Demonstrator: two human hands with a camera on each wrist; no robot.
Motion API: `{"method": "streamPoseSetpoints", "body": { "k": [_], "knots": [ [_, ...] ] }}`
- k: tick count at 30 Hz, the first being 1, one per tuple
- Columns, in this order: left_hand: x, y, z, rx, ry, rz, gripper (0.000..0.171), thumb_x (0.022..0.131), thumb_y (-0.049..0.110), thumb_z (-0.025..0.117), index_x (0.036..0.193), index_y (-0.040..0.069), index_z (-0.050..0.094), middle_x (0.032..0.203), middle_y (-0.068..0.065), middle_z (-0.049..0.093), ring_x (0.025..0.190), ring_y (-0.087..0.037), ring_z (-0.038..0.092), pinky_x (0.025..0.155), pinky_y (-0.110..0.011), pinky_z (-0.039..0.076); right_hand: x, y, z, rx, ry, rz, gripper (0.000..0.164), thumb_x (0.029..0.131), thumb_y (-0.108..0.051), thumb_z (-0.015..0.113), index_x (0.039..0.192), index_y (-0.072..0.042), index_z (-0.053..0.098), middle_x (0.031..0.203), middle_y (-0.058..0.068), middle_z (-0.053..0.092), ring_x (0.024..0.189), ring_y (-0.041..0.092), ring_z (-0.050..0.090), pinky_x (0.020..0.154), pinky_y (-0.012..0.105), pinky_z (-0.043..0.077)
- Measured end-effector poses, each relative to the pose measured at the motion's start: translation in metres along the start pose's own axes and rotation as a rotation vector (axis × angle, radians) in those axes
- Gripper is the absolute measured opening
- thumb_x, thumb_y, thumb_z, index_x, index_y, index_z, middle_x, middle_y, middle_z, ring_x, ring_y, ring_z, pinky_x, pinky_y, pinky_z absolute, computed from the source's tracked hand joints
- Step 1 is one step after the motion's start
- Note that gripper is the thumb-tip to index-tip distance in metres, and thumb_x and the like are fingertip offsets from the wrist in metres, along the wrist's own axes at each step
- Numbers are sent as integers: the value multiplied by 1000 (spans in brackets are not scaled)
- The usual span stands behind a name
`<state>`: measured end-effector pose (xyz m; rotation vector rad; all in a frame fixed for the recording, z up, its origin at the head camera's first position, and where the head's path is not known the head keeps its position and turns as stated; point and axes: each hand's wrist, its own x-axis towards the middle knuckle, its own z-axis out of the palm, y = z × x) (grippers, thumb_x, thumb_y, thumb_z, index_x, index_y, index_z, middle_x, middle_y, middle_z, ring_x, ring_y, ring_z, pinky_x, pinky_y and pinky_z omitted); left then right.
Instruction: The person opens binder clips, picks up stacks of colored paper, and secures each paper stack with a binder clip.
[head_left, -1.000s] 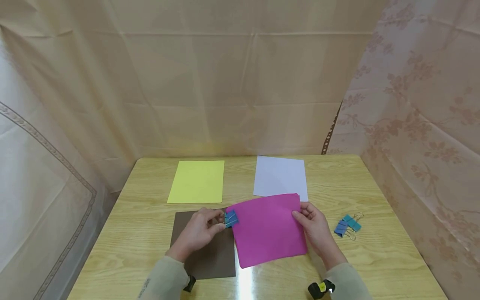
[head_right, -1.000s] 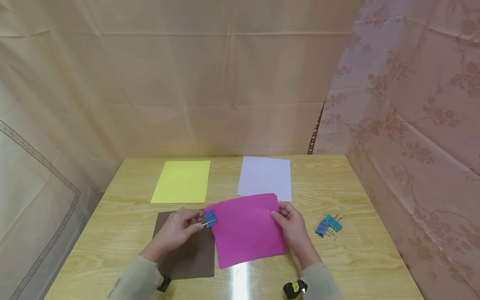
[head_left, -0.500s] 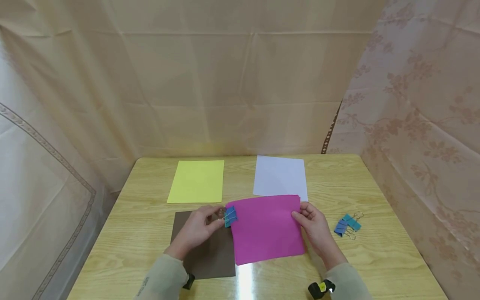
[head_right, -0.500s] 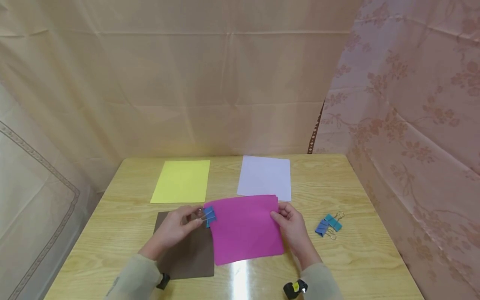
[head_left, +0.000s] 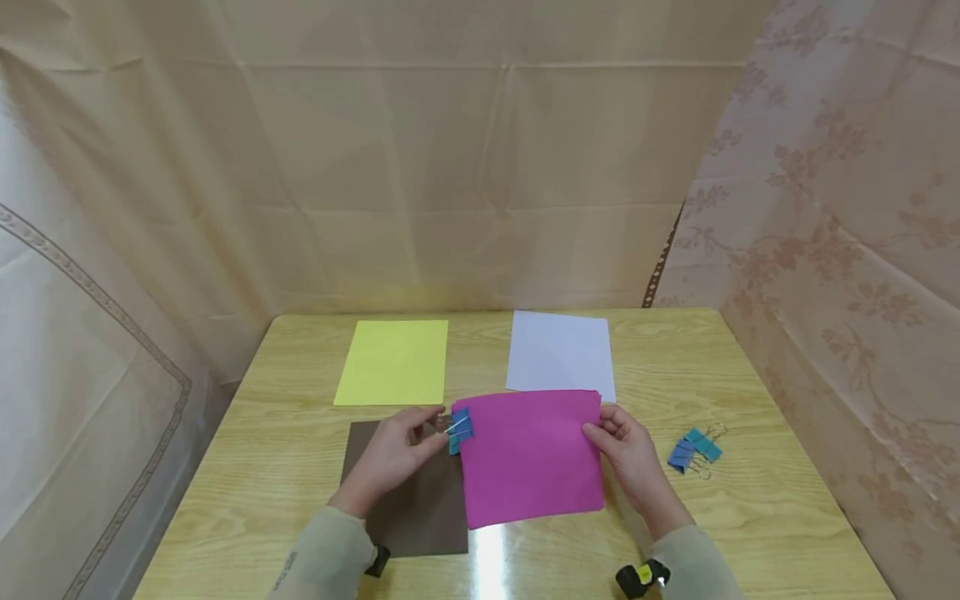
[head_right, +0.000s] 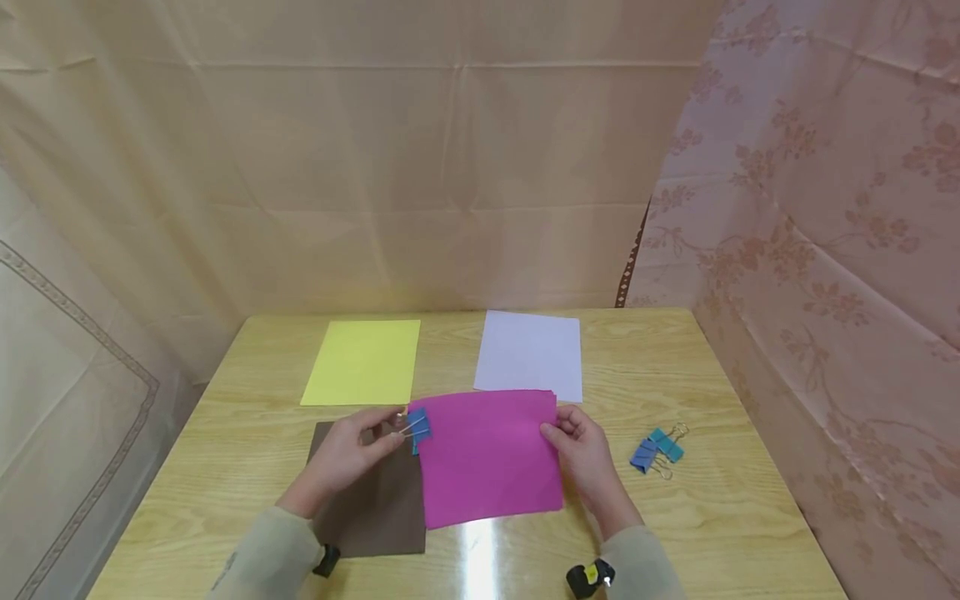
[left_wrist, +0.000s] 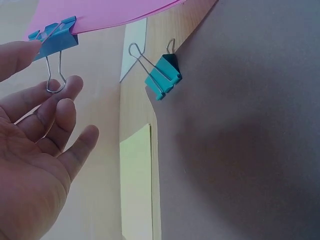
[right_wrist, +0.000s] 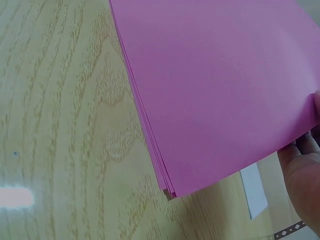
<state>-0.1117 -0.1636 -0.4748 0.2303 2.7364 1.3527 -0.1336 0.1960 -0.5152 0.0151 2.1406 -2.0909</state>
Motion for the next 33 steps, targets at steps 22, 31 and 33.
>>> {"method": "streamPoseSetpoints", "body": {
  "k": [22, 31, 33],
  "knots": [
    [1, -2, -1, -59, 40, -26, 46, 94, 25, 75, 135, 8, 66, 107, 3, 71, 96, -16, 58, 80, -32, 52, -1, 0, 0, -2, -5, 32, 33, 100, -18, 67, 123, 4, 59, 100, 0, 72, 93, 12, 67, 88, 24, 54],
    [1, -2, 0, -68, 51, -34, 41, 93, 27, 76, 130, 10, 70, 105, 4, 69, 97, -15, 59, 83, -35, 53, -2, -1, -2, -24, 6, 84, 31, 99, -18, 69, 119, 4, 59, 100, 2, 74, 92, 13, 70, 85, 25, 56],
    [1, -2, 0, -79, 52, -39, 41, 93, 28, 76, 130, 10, 70, 105, 4, 69, 97, -15, 60, 84, -35, 54, -2, -2, -2, -28, 10, 103, 32, 99, -19, 69, 121, 3, 59, 101, 2, 74, 92, 13, 70, 85, 25, 57]
  ]
}}
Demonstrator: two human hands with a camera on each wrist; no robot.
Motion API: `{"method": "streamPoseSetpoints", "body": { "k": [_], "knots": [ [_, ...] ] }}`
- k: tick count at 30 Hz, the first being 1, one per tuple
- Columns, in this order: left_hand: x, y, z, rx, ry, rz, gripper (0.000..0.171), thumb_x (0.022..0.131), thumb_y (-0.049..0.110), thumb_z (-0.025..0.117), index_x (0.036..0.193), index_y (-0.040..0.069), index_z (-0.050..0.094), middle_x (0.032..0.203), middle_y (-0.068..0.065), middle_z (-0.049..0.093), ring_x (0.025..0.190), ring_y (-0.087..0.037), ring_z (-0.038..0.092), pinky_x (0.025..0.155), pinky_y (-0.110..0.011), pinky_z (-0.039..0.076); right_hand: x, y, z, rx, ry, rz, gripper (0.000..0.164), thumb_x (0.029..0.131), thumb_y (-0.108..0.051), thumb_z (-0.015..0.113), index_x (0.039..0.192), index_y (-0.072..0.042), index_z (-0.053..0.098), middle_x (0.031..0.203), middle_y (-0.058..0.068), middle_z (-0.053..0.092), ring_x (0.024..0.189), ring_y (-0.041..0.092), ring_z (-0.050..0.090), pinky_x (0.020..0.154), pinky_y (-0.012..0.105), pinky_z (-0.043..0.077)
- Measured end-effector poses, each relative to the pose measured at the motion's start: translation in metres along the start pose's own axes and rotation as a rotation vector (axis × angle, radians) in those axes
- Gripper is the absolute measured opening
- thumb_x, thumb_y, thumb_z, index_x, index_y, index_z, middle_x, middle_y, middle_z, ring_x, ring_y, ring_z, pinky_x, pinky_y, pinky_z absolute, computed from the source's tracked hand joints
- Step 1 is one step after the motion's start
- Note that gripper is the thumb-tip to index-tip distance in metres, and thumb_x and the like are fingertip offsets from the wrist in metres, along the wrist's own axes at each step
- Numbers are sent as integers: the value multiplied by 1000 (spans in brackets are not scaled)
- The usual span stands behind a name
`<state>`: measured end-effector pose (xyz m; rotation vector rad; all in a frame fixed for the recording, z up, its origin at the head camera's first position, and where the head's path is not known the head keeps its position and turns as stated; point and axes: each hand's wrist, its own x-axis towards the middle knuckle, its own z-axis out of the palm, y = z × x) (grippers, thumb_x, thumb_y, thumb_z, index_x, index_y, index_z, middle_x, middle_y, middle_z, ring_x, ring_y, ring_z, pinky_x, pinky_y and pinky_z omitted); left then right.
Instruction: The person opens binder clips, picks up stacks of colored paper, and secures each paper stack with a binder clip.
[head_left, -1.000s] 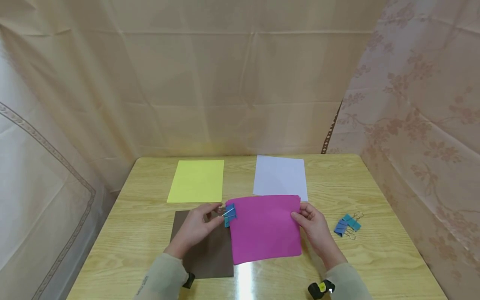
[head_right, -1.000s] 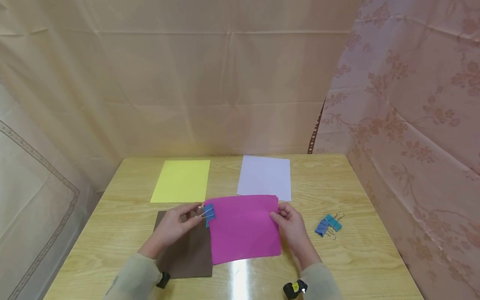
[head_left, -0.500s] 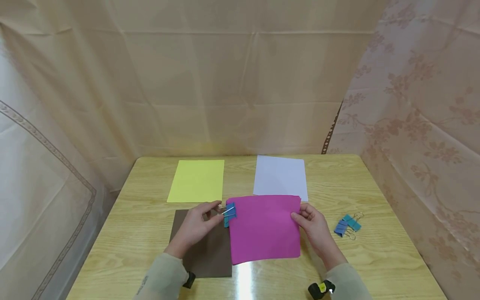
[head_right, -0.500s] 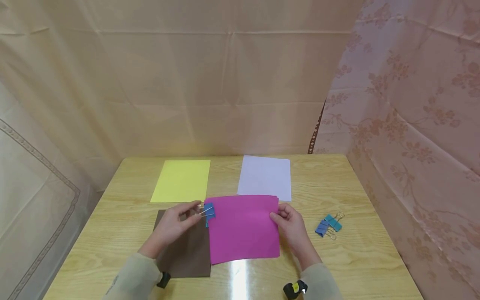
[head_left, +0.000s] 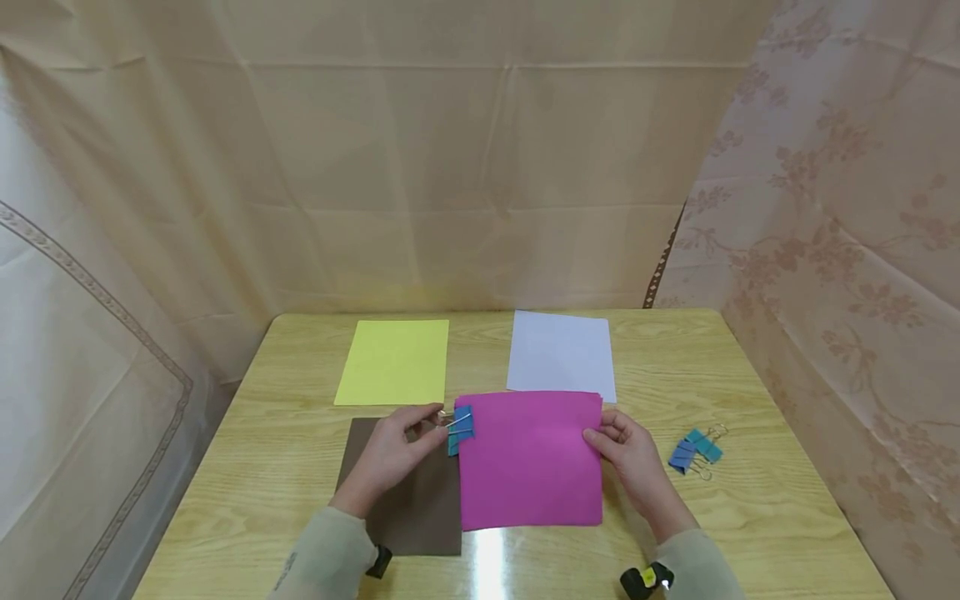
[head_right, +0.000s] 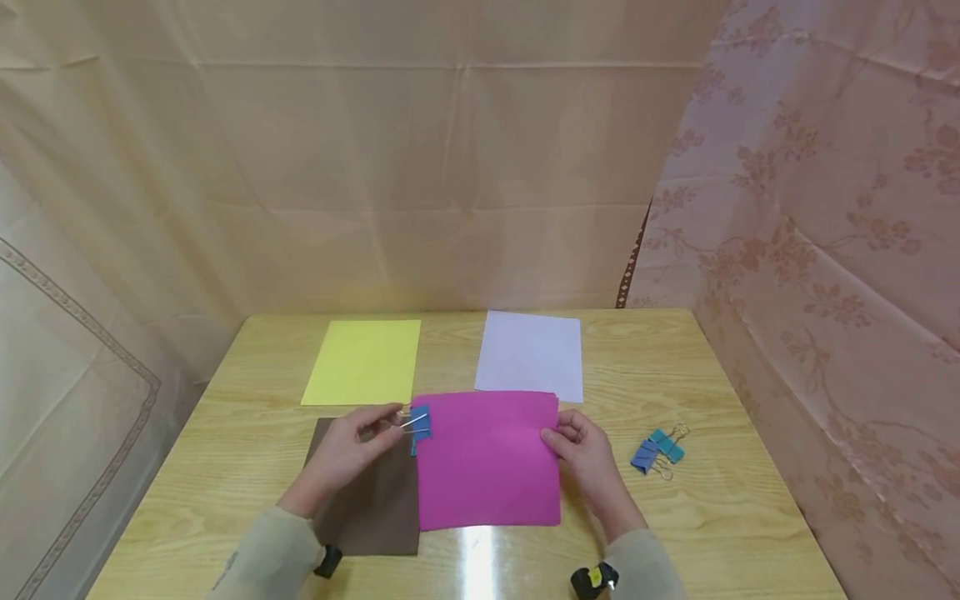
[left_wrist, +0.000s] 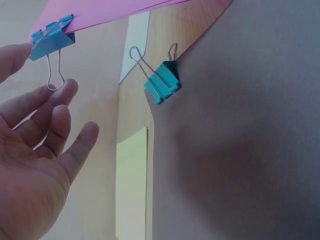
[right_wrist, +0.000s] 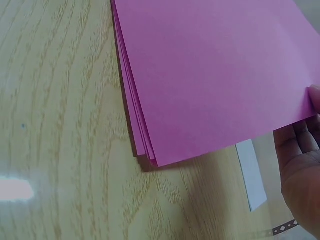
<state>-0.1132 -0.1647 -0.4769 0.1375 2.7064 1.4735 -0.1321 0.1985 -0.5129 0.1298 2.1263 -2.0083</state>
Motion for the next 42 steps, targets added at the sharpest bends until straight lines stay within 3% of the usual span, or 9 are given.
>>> {"method": "streamPoseSetpoints", "body": {
  "k": [14, 25, 35, 42],
  "knots": [
    [0, -1, 1, -28, -5, -30, 44, 94, 33, 75, 131, 9, 70, 108, 2, 69, 100, -15, 61, 85, -36, 54, -2, -1, -3, -5, -6, 11, 30, 100, -17, 67, 121, 3, 57, 100, 3, 74, 92, 13, 70, 85, 27, 57],
    [-1, -2, -1, -99, -26, -12, 47, 96, 29, 74, 136, 8, 66, 116, 0, 69, 105, -16, 61, 99, -40, 52, -1, 1, -8, -20, 35, 38, 32, 101, -16, 67, 125, 2, 58, 103, 2, 75, 93, 11, 70, 85, 25, 57],
    [-3, -4, -4, -81, -27, -42, 48, 97, 38, 70, 140, 17, 64, 125, 3, 68, 112, -19, 60, 103, -43, 51, -3, 5, -15, -3, 50, 59, 24, 100, -14, 67, 119, -1, 59, 95, -2, 74, 84, 13, 70, 75, 27, 59],
    [-4, -4, -7, -64, -18, -58, 47, 98, 37, 68, 140, 17, 63, 126, 2, 68, 113, -20, 61, 103, -46, 52, -2, 4, -18, -10, 61, 73, 20, 101, -12, 66, 115, -1, 58, 90, -1, 73, 80, 12, 68, 72, 27, 58]
  ]
}}
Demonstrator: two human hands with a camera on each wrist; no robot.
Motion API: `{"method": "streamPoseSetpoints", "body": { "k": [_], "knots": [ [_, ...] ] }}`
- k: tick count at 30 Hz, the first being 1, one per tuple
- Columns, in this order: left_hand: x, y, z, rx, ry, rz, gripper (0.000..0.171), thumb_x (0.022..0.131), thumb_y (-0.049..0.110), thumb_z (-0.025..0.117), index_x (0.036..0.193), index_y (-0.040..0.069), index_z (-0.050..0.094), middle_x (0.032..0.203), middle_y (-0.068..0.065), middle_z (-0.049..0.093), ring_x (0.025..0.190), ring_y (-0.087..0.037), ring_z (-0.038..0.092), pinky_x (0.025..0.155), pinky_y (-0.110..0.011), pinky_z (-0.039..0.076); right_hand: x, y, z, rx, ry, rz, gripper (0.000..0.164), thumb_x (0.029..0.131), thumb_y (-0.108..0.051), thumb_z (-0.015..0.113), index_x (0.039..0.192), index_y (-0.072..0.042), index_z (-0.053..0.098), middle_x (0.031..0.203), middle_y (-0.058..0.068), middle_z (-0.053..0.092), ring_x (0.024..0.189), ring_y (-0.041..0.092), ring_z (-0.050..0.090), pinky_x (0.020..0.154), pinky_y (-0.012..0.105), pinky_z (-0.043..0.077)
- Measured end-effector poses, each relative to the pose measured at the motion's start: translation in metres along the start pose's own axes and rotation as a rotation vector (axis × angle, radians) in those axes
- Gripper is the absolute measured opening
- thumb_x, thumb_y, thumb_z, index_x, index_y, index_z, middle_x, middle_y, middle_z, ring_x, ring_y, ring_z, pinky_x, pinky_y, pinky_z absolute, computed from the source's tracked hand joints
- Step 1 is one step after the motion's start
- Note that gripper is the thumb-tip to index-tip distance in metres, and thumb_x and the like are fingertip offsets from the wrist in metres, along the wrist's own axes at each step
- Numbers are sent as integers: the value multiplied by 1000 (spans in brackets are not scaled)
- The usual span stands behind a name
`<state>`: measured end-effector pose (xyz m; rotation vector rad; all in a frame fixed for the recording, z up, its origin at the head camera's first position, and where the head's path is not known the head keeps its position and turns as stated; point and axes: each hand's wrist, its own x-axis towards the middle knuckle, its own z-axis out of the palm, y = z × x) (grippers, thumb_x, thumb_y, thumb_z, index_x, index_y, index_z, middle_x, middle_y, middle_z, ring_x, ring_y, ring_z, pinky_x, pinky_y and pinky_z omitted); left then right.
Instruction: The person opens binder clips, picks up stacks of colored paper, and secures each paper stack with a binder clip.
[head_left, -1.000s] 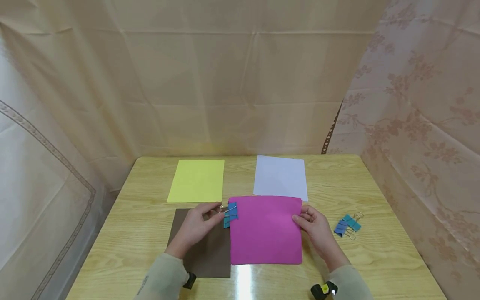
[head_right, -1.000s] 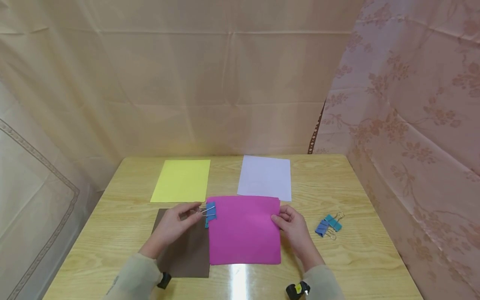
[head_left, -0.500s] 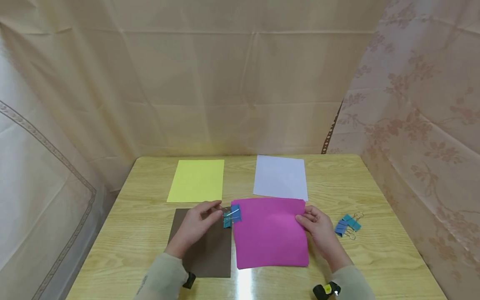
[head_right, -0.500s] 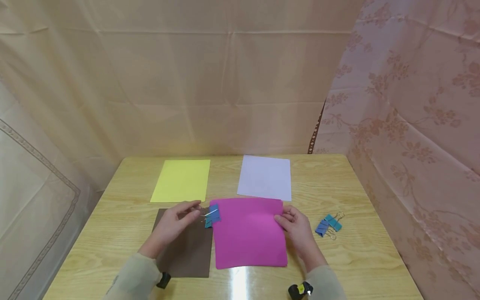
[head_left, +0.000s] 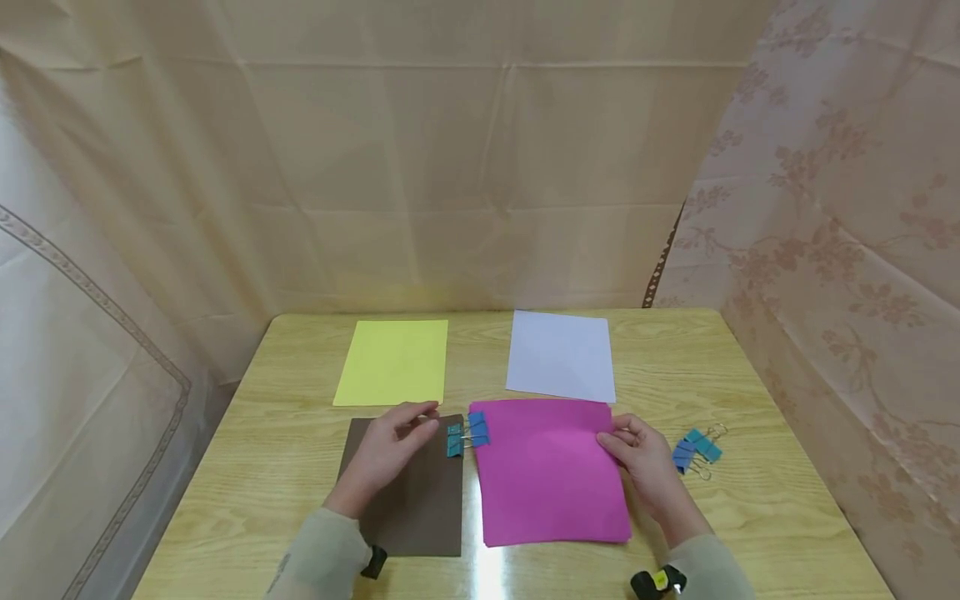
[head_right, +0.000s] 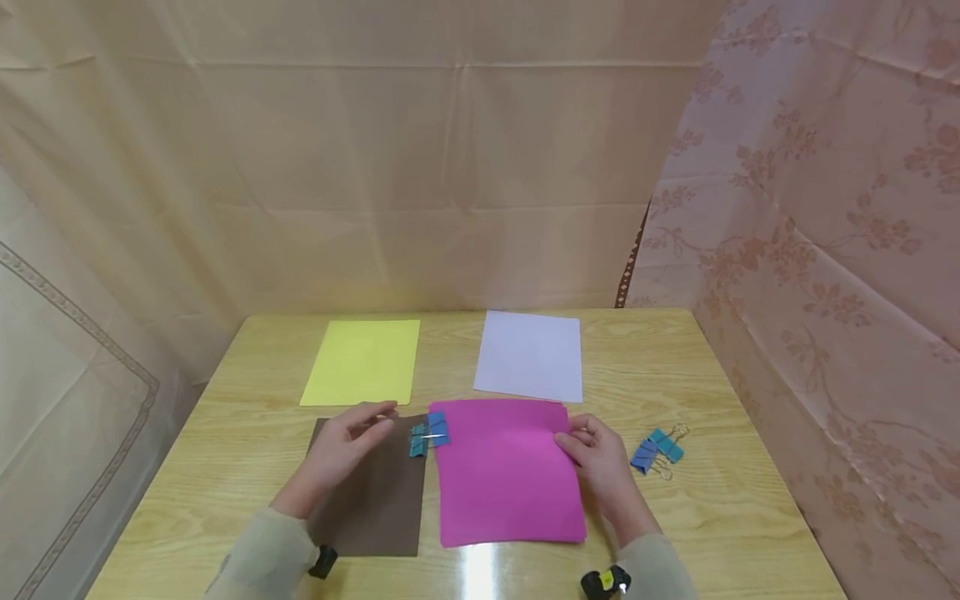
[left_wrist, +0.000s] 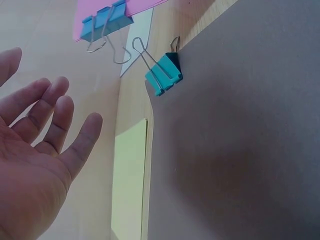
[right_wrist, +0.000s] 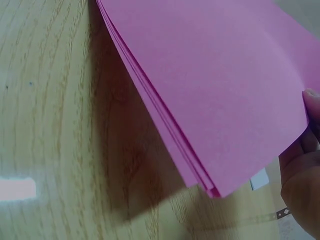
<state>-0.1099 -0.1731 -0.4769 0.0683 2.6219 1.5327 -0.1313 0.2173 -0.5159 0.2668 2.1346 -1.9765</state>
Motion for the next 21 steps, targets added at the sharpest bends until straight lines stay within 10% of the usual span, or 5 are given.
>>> {"method": "streamPoseSetpoints", "body": {
  "k": [21],
  "knots": [
    [-2, -8, -11, 14, 54, 19, 44, 100, 30, 68, 138, 9, 64, 128, -7, 69, 115, -25, 63, 101, -47, 52, 4, 9, -8, -76, 20, 23, 15, 102, -13, 63, 110, -1, 58, 89, 5, 75, 81, 17, 69, 76, 28, 57]
  ]
}}
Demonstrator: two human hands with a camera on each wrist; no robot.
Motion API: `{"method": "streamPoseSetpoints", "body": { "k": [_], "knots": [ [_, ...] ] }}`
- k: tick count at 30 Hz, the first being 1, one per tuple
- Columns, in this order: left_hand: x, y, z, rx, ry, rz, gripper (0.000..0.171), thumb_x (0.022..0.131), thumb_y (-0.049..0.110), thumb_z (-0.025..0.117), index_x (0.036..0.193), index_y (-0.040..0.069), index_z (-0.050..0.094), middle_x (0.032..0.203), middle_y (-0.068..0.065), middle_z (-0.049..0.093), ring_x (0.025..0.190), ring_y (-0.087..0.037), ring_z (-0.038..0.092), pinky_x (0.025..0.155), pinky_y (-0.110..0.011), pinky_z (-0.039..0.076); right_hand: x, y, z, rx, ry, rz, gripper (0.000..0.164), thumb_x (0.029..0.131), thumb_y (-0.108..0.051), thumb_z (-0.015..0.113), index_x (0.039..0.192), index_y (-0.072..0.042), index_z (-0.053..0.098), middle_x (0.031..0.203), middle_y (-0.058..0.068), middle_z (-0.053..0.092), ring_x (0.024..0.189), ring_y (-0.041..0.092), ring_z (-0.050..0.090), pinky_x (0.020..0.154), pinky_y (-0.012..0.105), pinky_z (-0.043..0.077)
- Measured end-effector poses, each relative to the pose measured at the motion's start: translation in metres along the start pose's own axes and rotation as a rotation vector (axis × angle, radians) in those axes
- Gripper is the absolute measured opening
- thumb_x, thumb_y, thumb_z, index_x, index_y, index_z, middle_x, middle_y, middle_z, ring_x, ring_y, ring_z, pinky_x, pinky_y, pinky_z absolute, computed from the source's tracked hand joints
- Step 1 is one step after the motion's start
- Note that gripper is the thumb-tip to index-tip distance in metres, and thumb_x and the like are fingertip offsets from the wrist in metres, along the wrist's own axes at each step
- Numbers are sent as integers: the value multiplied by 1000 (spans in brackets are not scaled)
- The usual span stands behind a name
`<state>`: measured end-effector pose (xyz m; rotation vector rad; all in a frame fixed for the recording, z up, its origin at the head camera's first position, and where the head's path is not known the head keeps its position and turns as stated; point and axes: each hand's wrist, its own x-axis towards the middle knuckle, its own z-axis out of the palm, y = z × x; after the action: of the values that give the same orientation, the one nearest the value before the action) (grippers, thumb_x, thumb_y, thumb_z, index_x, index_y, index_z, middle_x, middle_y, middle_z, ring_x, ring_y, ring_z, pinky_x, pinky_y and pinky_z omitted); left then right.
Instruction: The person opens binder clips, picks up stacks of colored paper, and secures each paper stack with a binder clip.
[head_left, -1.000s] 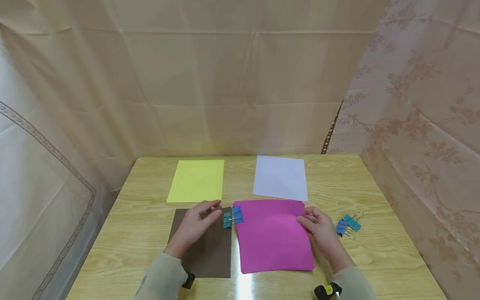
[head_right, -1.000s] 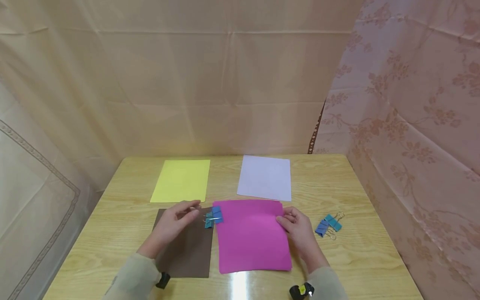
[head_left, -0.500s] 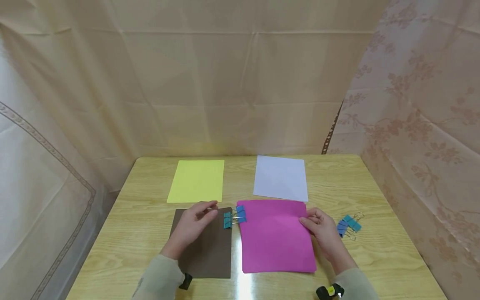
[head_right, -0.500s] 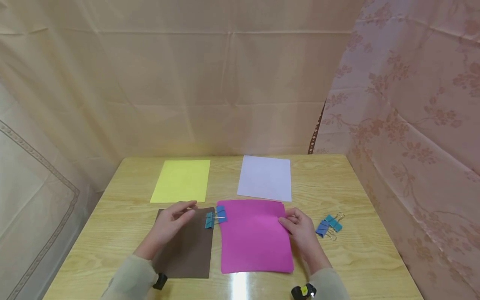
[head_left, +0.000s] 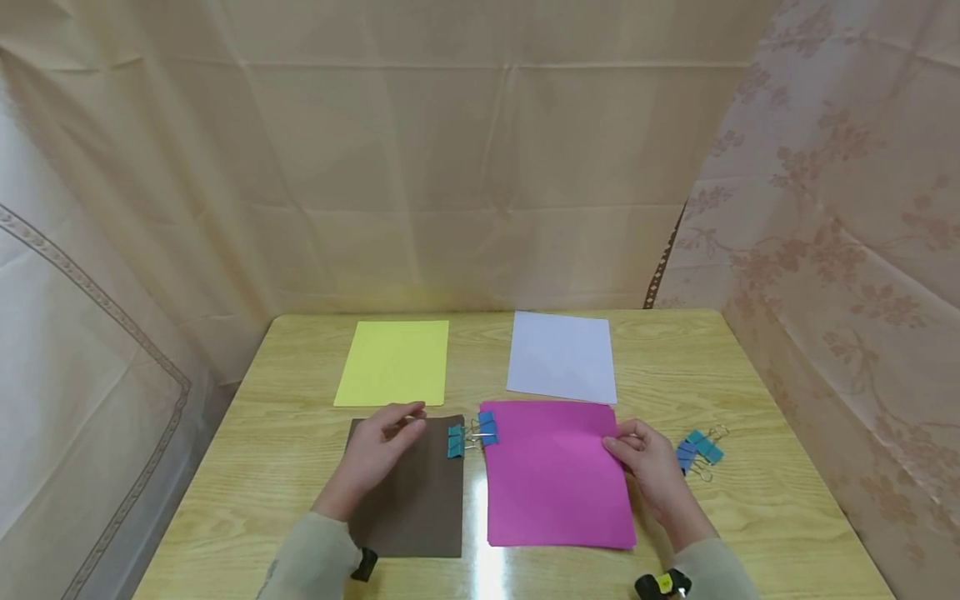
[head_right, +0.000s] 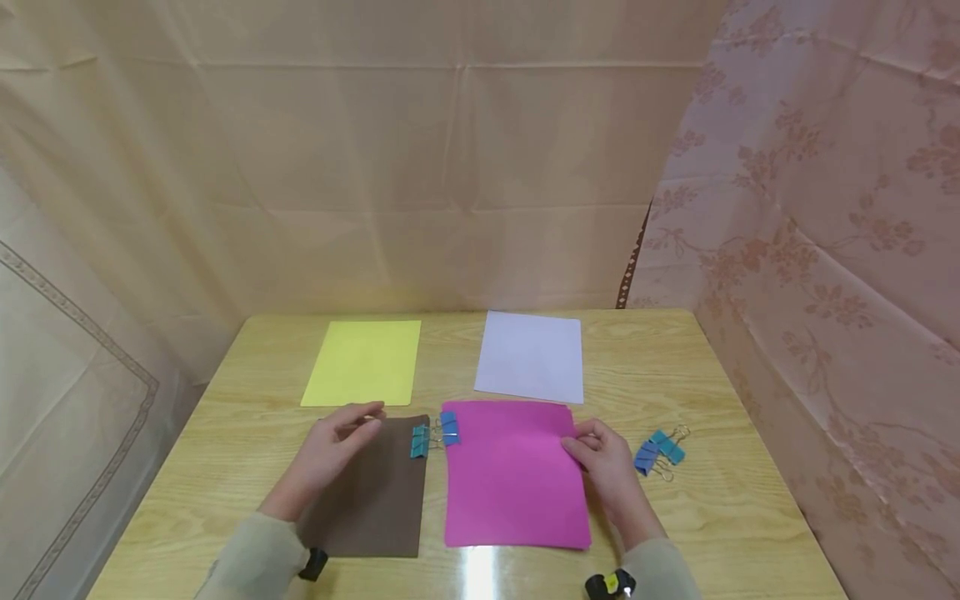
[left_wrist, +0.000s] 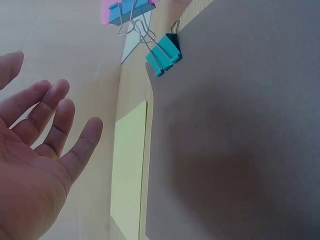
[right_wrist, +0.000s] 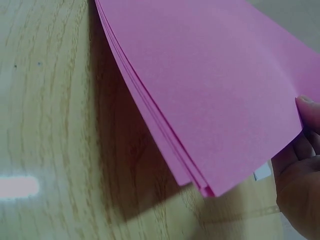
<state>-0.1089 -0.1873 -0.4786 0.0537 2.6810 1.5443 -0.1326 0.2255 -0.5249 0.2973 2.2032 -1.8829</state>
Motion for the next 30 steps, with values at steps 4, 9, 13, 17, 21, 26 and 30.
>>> {"method": "streamPoseSetpoints", "body": {
  "k": [4, 9, 13, 17, 21, 26, 30],
  "knots": [
    [0, -1, -2, -7, 6, -4, 44, 100, 30, 68, 138, 8, 64, 127, -7, 69, 115, -25, 63, 101, -46, 52, 0, 1, -1, -5, 0, 4, 15, 103, -14, 63, 111, -2, 58, 91, 5, 75, 83, 18, 69, 77, 29, 57],
    [-2, -4, -4, -13, 8, -15, 45, 100, 31, 67, 139, 8, 64, 126, -6, 69, 113, -23, 62, 101, -46, 52, -1, 0, -3, -17, 6, 11, 16, 103, -16, 63, 111, -3, 59, 92, 5, 76, 84, 17, 69, 78, 28, 56],
    [-3, -4, -5, -10, 6, -28, 45, 101, 32, 66, 139, 9, 64, 125, -5, 69, 112, -22, 61, 101, -46, 51, -1, -1, -4, -12, 12, 14, 16, 102, -16, 64, 110, -3, 59, 92, 5, 76, 84, 17, 69, 77, 29, 56],
    [-4, -6, -6, 3, 6, -33, 44, 101, 32, 66, 139, 10, 63, 126, -5, 69, 113, -22, 61, 102, -46, 51, -1, 0, -6, -6, 14, 14, 16, 102, -15, 65, 110, -3, 59, 90, 5, 76, 82, 18, 69, 77, 29, 56],
    [-4, -8, -8, 10, 8, -28, 45, 102, 32, 65, 139, 9, 63, 127, -6, 68, 114, -22, 61, 102, -46, 50, -2, 2, -7, 2, 18, 8, 17, 101, -15, 66, 109, -2, 59, 89, 4, 76, 80, 16, 69, 76, 29, 56],
    [-5, -10, -11, 7, 3, -42, 44, 102, 31, 65, 140, 8, 63, 128, -6, 67, 115, -23, 60, 104, -47, 48, -1, 4, -8, 17, 26, 17, 16, 100, -14, 68, 107, -2, 60, 87, 2, 76, 78, 15, 69, 74, 28, 56],
    [-5, -11, -12, 12, 3, -48, 43, 102, 30, 65, 140, 8, 63, 129, -6, 67, 115, -23, 60, 104, -48, 48, -1, 4, -9, 19, 28, 25, 20, 100, -14, 67, 110, 1, 59, 88, 2, 76, 79, 14, 69, 74, 27, 56]
  ]
}}
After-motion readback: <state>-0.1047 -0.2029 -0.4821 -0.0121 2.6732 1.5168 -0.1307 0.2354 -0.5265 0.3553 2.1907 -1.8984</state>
